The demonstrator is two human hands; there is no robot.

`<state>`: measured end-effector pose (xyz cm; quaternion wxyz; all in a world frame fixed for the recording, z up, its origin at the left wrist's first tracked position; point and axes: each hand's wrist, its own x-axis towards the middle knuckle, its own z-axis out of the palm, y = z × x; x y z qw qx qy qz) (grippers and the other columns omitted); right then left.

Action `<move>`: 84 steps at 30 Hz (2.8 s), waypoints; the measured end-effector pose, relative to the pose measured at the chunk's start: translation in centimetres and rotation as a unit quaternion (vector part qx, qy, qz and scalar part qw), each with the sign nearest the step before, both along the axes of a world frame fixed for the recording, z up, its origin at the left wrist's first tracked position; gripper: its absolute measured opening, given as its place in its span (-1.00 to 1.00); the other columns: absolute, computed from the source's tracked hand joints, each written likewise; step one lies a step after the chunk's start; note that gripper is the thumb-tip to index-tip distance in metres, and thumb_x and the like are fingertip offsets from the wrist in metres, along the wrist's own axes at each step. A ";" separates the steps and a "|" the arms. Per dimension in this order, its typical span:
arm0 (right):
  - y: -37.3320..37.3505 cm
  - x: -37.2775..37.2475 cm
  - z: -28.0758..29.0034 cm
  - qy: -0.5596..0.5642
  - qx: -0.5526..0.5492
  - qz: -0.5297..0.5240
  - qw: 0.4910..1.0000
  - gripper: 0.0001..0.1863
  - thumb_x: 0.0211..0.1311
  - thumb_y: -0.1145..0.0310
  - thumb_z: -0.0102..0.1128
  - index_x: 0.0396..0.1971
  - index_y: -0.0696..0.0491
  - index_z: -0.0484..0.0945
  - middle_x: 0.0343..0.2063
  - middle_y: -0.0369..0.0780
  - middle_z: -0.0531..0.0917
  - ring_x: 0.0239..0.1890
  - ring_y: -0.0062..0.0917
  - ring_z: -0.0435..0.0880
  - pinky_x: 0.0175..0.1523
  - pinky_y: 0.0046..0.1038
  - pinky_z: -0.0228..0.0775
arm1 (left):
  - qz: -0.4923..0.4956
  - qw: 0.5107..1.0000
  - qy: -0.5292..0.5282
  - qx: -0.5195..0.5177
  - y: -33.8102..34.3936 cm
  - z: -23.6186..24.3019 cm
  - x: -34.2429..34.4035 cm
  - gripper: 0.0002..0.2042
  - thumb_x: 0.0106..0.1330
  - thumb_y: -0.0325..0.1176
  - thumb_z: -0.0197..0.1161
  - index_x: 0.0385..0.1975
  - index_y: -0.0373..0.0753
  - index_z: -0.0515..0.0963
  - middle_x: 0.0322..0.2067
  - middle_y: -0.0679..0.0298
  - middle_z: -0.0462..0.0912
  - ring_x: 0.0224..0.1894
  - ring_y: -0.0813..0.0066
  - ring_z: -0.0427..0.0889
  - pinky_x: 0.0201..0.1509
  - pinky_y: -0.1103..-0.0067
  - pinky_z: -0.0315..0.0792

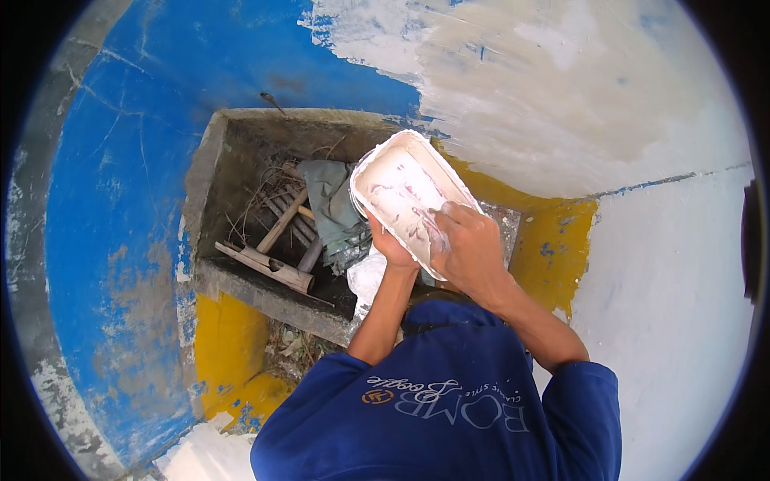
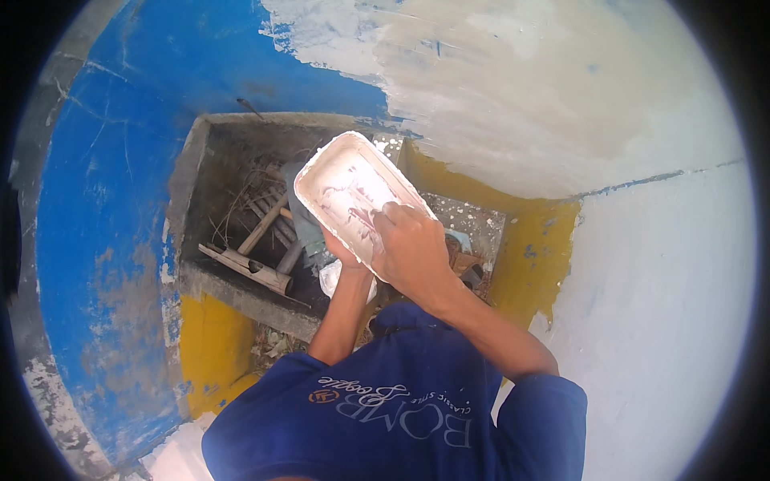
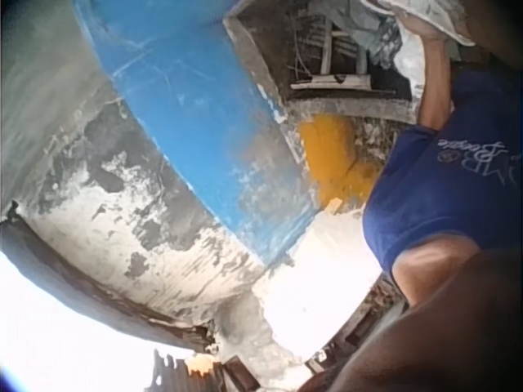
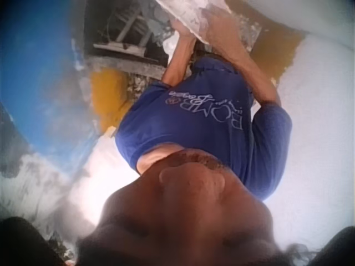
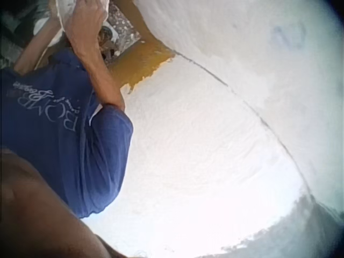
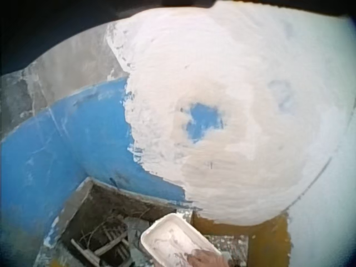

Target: The person uses a putty knife to scrape white putty from a plastic container and spreads it across a blue and white interior wall.

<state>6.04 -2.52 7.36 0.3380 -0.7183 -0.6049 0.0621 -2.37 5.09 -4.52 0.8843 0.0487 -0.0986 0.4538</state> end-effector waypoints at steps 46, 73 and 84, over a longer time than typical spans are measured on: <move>1.5 0.3 2.3 0.120 -0.022 -0.074 0.990 -0.66 -0.23 0.51 0.21 -0.32 0.29 0.64 -0.32 0.10 0.64 -0.31 0.00 0.63 -0.13 -0.23 0.49 | 0.069 0.978 0.189 -0.058 0.4 -2.2 0.2 -0.43 0.43 0.05 -0.22 0.30 -0.22 0.19 0.17 0.11 0.41 0.17 0.20 0.46 0.24 0.29 0.39; 2.2 -1.3 1.2 0.109 0.003 -0.013 0.994 -0.66 -0.28 0.52 0.22 -0.36 0.35 0.62 -0.40 0.11 0.64 -0.34 0.01 0.64 -0.20 -0.23 0.51 | 0.078 0.978 0.183 -0.055 0.9 -1.3 -1.1 -0.44 0.43 0.06 -0.20 0.27 -0.21 0.24 0.14 0.13 0.44 0.15 0.23 0.47 0.23 0.31 0.37; 2.8 -1.1 1.2 0.119 0.042 -0.062 0.990 -0.65 -0.30 0.52 0.25 -0.37 0.35 0.62 -0.39 0.10 0.64 -0.34 -0.01 0.65 -0.21 -0.23 0.50 | 0.067 0.984 0.161 -0.036 0.9 -1.1 -1.1 -0.44 0.44 0.05 -0.20 0.27 -0.20 0.24 0.16 0.14 0.43 0.17 0.23 0.45 0.26 0.31 0.35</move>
